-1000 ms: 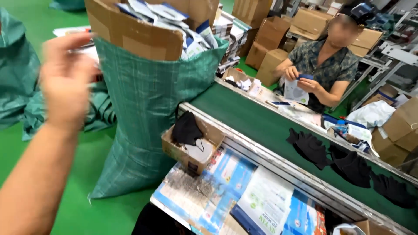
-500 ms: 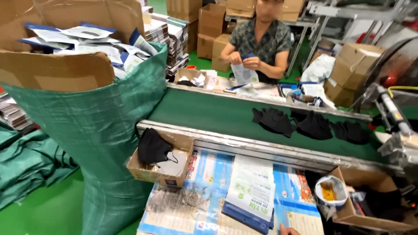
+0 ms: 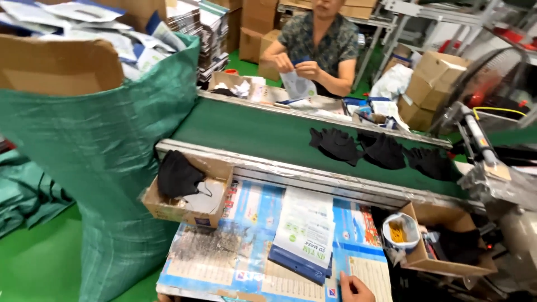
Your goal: The person is packing black face masks into individual blue and white plastic sleeves at a production line.
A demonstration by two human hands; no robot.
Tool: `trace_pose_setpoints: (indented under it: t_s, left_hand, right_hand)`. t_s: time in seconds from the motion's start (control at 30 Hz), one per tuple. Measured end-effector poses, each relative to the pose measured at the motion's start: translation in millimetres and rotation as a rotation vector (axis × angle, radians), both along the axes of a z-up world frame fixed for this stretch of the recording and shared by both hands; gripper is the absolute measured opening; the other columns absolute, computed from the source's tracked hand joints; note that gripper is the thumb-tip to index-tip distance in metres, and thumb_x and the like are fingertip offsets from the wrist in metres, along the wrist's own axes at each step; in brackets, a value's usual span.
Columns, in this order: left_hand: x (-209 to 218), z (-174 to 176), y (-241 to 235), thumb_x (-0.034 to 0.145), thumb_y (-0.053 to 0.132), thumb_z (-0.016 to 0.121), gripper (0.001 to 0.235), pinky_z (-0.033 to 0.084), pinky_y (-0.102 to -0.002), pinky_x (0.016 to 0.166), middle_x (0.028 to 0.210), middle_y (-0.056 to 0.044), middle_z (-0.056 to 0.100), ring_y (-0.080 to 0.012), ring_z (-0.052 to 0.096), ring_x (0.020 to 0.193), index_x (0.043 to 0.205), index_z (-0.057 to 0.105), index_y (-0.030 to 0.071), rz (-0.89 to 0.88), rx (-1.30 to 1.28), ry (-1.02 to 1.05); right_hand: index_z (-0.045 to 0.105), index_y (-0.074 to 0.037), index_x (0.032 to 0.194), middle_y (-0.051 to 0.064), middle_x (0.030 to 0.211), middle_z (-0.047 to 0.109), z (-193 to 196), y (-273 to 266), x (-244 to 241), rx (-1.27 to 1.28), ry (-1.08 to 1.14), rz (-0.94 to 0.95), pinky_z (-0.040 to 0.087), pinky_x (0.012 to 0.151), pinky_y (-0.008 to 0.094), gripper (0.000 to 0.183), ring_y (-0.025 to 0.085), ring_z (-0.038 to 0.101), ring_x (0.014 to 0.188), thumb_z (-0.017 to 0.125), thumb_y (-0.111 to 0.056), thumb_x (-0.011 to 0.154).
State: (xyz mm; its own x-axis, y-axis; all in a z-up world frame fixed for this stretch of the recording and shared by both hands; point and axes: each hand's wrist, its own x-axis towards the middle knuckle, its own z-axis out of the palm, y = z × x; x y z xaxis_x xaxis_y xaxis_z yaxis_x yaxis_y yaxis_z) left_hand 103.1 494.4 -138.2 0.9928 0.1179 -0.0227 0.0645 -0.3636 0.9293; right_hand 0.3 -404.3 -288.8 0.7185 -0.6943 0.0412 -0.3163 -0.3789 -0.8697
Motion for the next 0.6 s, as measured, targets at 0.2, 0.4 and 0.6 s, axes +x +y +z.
trace_pose_setpoints:
  t_s: [0.2, 0.4, 0.6]
  left_hand:
    - [-102.9, -37.6, -239.9, 0.091, 0.038, 0.065, 0.06, 0.043, -0.038, 0.106, 0.141, -0.016, 0.053, -0.0283, 0.055, 0.127, 0.146, 0.051, 0.016, -0.008, 0.039, 0.209]
    - [-65.7, -195.1, -309.5, 0.088, 0.044, 0.067, 0.065, 0.041, -0.04, 0.11, 0.142, -0.018, 0.053, -0.0316, 0.054, 0.132, 0.145, 0.05, 0.018, 0.047, 0.048, 0.42]
    - [-40.2, -334.1, -275.7, 0.106, 0.035, 0.045, 0.045, 0.025, -0.014, 0.111, 0.152, 0.002, 0.035, -0.009, 0.032, 0.141, 0.151, 0.041, 0.032, -0.274, 1.005, -0.209]
  right_hand:
    - [0.077, 0.002, 0.068, 0.01, 0.05, 0.058, -22.5, -11.1, 6.4, -0.091, -0.053, 0.068, 0.038, 0.051, 0.028, 0.031, 0.01, 0.047, 0.05, 0.079, -0.022, 0.087]
    - [0.068, 0.0, 0.06, 0.009, 0.08, 0.077, -51.5, -28.1, 20.6, -0.13, -0.439, 0.201, 0.051, 0.076, 0.022, 0.041, 0.009, 0.07, 0.082, 0.071, -0.021, 0.095]
    - [0.076, 0.003, 0.072, 0.015, 0.056, 0.066, -3.3, -8.5, 7.9, 0.047, 0.032, 0.064, 0.045, 0.058, 0.029, 0.036, 0.015, 0.055, 0.054, 0.075, -0.025, 0.094]
